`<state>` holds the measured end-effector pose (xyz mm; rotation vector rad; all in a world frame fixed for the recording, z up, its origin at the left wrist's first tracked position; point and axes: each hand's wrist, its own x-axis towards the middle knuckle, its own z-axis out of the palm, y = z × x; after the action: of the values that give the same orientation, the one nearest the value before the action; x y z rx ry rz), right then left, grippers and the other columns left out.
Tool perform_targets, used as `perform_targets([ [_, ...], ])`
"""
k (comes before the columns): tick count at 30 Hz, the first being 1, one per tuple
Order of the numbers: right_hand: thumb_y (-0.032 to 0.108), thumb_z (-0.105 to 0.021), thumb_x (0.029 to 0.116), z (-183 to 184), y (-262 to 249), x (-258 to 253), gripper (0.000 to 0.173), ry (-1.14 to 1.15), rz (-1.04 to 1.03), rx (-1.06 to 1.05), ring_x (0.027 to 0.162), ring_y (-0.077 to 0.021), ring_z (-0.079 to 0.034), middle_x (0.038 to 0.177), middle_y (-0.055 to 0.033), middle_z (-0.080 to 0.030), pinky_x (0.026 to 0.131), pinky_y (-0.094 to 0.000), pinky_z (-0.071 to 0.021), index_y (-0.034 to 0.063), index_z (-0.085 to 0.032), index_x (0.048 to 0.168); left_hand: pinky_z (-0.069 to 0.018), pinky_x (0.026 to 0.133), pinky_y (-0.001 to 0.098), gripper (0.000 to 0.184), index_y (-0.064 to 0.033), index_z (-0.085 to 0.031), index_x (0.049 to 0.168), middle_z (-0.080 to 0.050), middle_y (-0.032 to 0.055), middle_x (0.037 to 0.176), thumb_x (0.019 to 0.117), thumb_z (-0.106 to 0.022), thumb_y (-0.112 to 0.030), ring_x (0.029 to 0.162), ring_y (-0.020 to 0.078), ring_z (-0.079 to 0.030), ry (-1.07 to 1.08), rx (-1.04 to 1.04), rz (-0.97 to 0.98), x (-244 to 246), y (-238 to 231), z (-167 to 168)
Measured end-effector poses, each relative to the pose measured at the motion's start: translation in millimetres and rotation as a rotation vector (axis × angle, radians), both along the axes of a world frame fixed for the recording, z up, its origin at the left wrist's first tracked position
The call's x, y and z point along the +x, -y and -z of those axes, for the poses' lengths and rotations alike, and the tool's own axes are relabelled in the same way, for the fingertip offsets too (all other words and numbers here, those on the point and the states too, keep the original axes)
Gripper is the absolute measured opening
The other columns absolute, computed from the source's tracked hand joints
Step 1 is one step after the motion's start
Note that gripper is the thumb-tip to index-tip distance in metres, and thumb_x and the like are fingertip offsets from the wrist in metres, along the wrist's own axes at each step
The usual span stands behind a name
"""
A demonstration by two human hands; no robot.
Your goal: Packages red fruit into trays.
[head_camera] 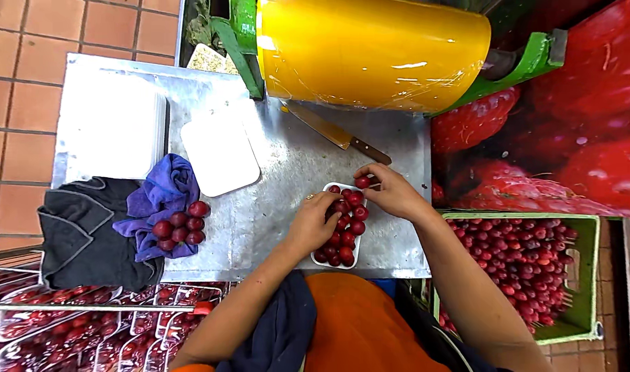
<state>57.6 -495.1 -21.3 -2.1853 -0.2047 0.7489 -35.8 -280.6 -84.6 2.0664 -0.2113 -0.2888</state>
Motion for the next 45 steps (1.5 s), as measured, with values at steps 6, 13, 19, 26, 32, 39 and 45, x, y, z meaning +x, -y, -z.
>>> perform_targets([
  [6, 0.009, -0.068, 0.0962, 12, -13, -9, 0.023, 0.19, -0.174, -0.037, 0.096, -0.015, -0.07, 0.116, -0.0056, -0.07, 0.087, -0.0369, -0.061, 0.0116, -0.071, 0.119, -0.0558, 0.096, 0.0435, 0.04, -0.0107, -0.061, 0.137, -0.067, 0.0075, 0.126, 0.098, -0.067, -0.018, 0.112, 0.0205, -0.066, -0.006, -0.038, -0.105, -3, 1, -3],
  [13, 0.018, -0.067, 0.099, 12, 11, -33, 0.019, 0.228, 0.075, -0.036, 0.093, -0.0148, -0.07, 0.112, -0.0053, -0.069, 0.081, -0.0356, -0.0618, 0.0118, -0.071, 0.117, -0.0523, 0.102, 0.0469, 0.034, -0.0109, -0.066, 0.132, -0.06, 0.0108, 0.135, 0.1017, -0.061, -0.025, 0.12, 0.0241, -0.061, 0.061, -0.018, -0.139, 25, 2, 11],
  [19, 0.028, -0.071, 0.0986, 8, 29, -82, 0.037, -0.07, 0.223, -0.053, 0.074, -0.0181, -0.072, 0.101, -0.0045, -0.072, 0.066, -0.0394, -0.0643, 0.013, -0.06, 0.13, -0.0474, 0.102, 0.0575, 0.033, -0.0115, -0.067, 0.131, -0.058, 0.0122, 0.143, 0.0991, -0.06, -0.02, 0.129, 0.0335, -0.056, 0.215, 0.18, -0.188, 64, -3, 18],
  [26, 0.02, -0.075, 0.0951, 31, 5, -108, 0.035, -0.001, 0.35, 0.063, 0.078, -0.0147, -0.073, 0.1, 0.0012, -0.073, 0.069, -0.0369, -0.0657, 0.0165, -0.059, 0.126, -0.0386, 0.113, 0.059, 0.037, -0.0147, -0.066, 0.135, -0.045, 0.009, 0.158, 0.0997, -0.06, -0.025, 0.143, 0.0347, -0.044, 0.282, 0.44, -0.065, 146, -1, 23],
  [32, 0.028, -0.069, 0.0989, 34, 6, -108, 0.035, 0.057, 0.29, -0.026, 0.077, -0.015, -0.07, 0.098, -0.0037, -0.071, 0.071, -0.0378, -0.0617, 0.0101, -0.061, 0.128, -0.0434, 0.109, 0.0605, 0.045, -0.0033, -0.059, 0.137, -0.059, 0.0235, 0.137, 0.1002, -0.061, -0.029, 0.129, 0.0423, -0.055, 0.214, 0.476, -0.103, 186, 12, 0],
  [39, 0.033, -0.071, 0.0978, 37, 10, -107, 0.038, 0.086, 0.314, 0.004, 0.068, -0.0159, -0.066, 0.085, -0.0043, -0.069, 0.066, -0.0387, -0.0594, 0.0105, -0.061, 0.127, -0.0386, 0.115, 0.0558, 0.042, -0.0048, -0.063, 0.136, -0.057, 0.027, 0.139, 0.0957, -0.067, -0.015, 0.134, 0.0436, -0.051, 0.229, 0.5, -0.147, 197, 13, 1],
  [45, 0.036, -0.069, 0.0984, 44, 16, -96, 0.029, 0.125, 0.344, 0.085, 0.071, -0.0131, -0.065, 0.086, -0.0013, -0.069, 0.068, -0.0359, -0.0579, 0.0139, -0.068, 0.117, -0.0561, 0.101, 0.0428, 0.036, -0.0031, -0.059, 0.135, -0.066, 0.0129, 0.127, 0.105, -0.058, -0.023, 0.115, 0.0207, -0.066, -0.006, -0.082, 0.07, 101, 12, -21],
])
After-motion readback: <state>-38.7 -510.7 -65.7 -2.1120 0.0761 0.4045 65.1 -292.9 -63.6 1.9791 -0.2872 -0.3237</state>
